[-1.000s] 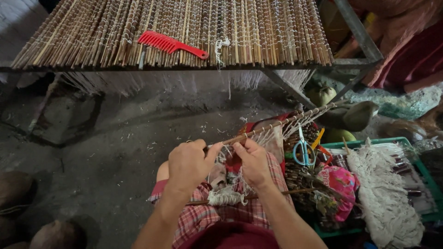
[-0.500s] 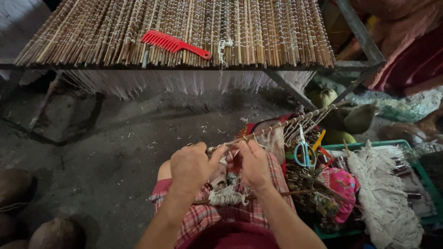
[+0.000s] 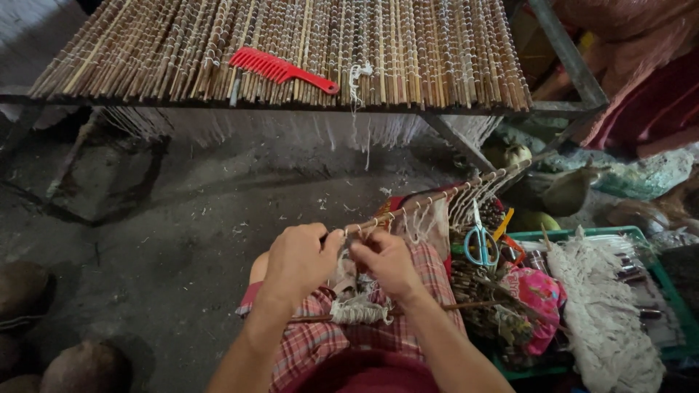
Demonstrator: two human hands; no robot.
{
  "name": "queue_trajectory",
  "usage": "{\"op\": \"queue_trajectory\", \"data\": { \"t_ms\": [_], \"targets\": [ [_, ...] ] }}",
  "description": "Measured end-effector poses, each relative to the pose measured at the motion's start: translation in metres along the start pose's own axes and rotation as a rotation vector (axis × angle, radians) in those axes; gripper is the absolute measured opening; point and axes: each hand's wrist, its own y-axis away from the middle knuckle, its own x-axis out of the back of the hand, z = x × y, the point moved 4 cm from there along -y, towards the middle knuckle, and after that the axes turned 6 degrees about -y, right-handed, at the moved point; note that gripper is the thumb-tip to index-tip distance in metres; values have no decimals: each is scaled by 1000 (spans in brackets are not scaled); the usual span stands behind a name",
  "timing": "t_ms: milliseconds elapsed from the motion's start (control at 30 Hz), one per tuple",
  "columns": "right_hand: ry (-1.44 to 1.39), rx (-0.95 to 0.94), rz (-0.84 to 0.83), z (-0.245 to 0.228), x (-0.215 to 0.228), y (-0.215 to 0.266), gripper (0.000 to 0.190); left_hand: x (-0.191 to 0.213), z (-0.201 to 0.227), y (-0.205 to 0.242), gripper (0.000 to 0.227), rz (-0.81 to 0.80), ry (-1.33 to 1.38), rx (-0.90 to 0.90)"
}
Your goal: The person assembles a bamboo mat by tying lengths of white cord around individual bamboo slats and a wooden guide rod, using scissors to trim excess cord.
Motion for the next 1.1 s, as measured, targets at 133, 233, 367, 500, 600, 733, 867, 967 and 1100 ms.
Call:
{"op": "queue_trajectory", "data": {
  "t_ms": [133,233,367,500,600,733,867,967,1100],
  "targets": [
    [35,41,-18,11,8,-4,15,13,9,7,45,-16,67,-38],
    [-38,2,-12,24,12,-10,11,14,7,9,40,-6,124,-53],
    [-98,-4,-36,6,3,2,6,20,12,14,35,-16,108,-23],
    [-144,25,-16,10,13,-3,9,25,15,14,54,-46,56,17],
    [-182,89,-20,28,27,-16,13,20,9,10,55,104,0,-89],
    [-90,157,-72,30,28,-21,13,25,10,12,50,151,55,-116],
    [267,96,-17,14,24,-11,15,32,13,15,52,134,95,-87],
    [466,-74,-12,76,29,-31,21,52,21,18,53,127,36,-105],
    [992,65,-117,158,58,-53,28,76,27,15,48,215,41,-111]
  ]
}}
